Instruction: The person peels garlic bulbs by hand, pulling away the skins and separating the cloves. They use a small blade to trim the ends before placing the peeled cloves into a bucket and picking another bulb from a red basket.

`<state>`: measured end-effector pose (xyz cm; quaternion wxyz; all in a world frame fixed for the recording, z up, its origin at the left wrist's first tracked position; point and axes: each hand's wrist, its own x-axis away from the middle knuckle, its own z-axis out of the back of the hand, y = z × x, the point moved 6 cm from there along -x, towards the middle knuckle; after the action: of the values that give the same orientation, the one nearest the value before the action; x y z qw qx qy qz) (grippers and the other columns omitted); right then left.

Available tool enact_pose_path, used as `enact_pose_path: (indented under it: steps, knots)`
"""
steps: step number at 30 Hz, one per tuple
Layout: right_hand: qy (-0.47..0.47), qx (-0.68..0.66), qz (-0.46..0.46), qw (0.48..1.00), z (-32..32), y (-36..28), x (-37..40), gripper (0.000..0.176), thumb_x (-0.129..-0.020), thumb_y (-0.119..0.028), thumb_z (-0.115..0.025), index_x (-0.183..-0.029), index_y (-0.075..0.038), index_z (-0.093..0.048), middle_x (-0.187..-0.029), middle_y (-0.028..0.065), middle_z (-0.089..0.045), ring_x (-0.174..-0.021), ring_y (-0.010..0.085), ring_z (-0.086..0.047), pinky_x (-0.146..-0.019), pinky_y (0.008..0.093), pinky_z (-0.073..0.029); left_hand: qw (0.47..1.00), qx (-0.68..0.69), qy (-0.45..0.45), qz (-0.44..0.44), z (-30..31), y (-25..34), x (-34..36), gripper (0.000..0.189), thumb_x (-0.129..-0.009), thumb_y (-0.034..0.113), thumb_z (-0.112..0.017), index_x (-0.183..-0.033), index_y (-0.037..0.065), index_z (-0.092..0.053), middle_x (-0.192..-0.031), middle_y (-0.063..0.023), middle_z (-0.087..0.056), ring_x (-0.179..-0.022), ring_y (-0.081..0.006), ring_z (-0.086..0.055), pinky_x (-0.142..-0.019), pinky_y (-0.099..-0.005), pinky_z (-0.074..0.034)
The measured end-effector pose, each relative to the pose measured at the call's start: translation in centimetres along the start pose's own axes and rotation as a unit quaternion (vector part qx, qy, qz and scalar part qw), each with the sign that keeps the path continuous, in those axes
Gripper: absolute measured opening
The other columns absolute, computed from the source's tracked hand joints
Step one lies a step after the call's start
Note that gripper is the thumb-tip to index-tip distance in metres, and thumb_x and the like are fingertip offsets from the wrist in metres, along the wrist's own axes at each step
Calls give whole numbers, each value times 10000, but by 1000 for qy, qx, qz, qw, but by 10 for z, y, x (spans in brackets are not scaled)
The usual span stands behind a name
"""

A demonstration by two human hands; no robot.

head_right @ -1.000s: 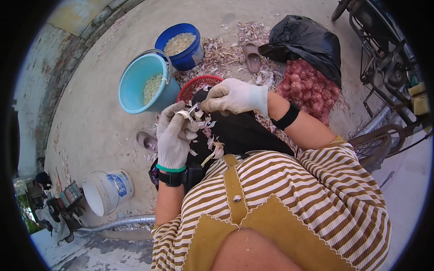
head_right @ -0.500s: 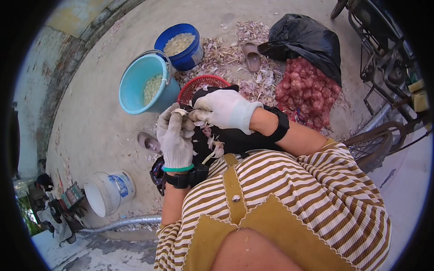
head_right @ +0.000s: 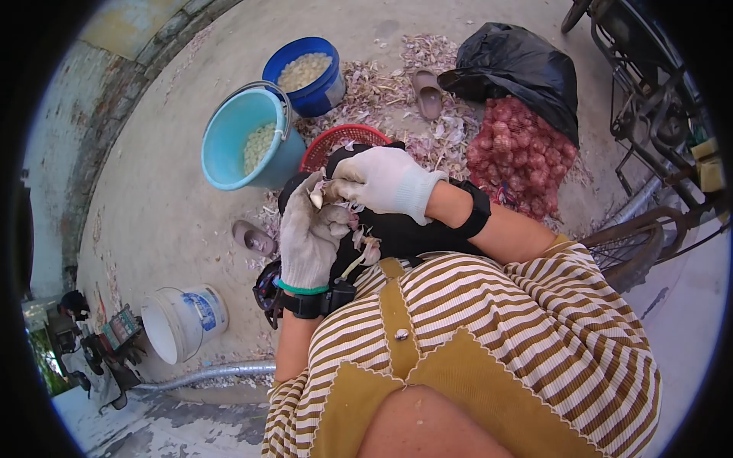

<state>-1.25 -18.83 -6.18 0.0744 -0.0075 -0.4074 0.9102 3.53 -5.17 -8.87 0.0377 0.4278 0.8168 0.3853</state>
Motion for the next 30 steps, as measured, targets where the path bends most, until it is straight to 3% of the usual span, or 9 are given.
enact_pose_path:
  steps: [4, 10, 14, 15, 17, 20, 22, 27, 30]
  knots:
    - [17, 57, 35, 998, -5, -8, 1, 289, -893, -324, -538, -976, -88, -682, -879, 145, -674, -853, 314, -653, -742, 387, -511, 998, -69, -1, -1, 6, -2, -3, 313, -973, 101, -492, -1258, -27, -466, -982, -138, -629, -668, -143, -626, -541, -240, -524]
    - [53, -244, -171, 953, -2, 46, -11, 311, -890, -316, -623, -960, -21, -693, -724, 89, -645, -661, 133, -609, -633, 288, -479, 991, -135, -5, 15, 6, 3, 2, 371, -942, 47, -502, -1293, -53, -437, -1004, -113, -597, -691, -130, -617, -555, -228, -517]
    - [66, -226, -245, 940, 15, 62, -1, 385, -901, -363, -638, -1036, -6, -682, -748, 48, -641, -627, 94, -559, -607, 267, -462, 995, -95, -2, -14, 24, 19, -15, 380, -960, 54, -479, -1322, -38, -405, -1050, -139, -590, -726, -159, -632, -591, -244, -517]
    - [79, -224, -241, 941, 16, 64, 3, 364, -916, -361, -600, -1004, -14, -669, -685, 32, -582, -532, 74, -492, -473, 241, -391, 997, -77, 1, -24, 36, 31, -29, 383, -970, 60, -468, -1334, -26, -389, -1063, -154, -590, -742, -178, -642, -597, -256, -530]
    - [65, -240, -263, 932, 16, 65, 10, 387, -907, -371, -621, -1027, -7, -674, -733, 37, -614, -580, 85, -526, -536, 253, -427, 993, -86, 30, -79, 59, 68, -61, 360, -995, 114, -435, -1326, -15, -377, -1076, -183, -584, -769, -213, -656, -621, -285, -563]
    - [57, -237, -295, 924, 13, 66, 17, 422, -902, -390, -633, -1045, 5, -676, -758, 36, -633, -626, 93, -558, -575, 268, -454, 979, -125, 143, -78, 84, 112, -99, 471, -989, 285, -473, -1340, -15, -380, -1135, -214, -582, -1020, -315, -615, -827, -394, -521]
    - [75, -203, -262, 941, 17, 65, 19, 375, -917, -368, -606, -999, -6, -661, -697, 37, -586, -530, 84, -509, -491, 241, -419, 741, -585, 297, -146, 98, 145, -106, 523, -949, 351, -533, -1306, -24, -464, -1167, -221, -588, -1103, -313, -575, -918, -409, -457]
    - [80, -224, -271, 933, 11, 91, 32, 356, -913, -328, -613, -1036, 1, -667, -715, 26, -592, -584, 75, -521, -534, 236, -426, 646, -731, 69, -210, 30, 90, -59, 289, -815, 223, -680, -1038, 41, -678, -1012, -143, -661, -980, -315, -623, -875, -391, -471]
    - [79, -244, -273, 927, 9, 84, 33, 364, -911, -324, -623, -1056, 8, -660, -734, 14, -594, -596, 73, -517, -535, 232, -417, 517, -810, -137, -239, 0, 34, -34, 285, -727, 268, -728, -955, 103, -683, -865, -94, -619, -851, -280, -604, -722, -417, -457]
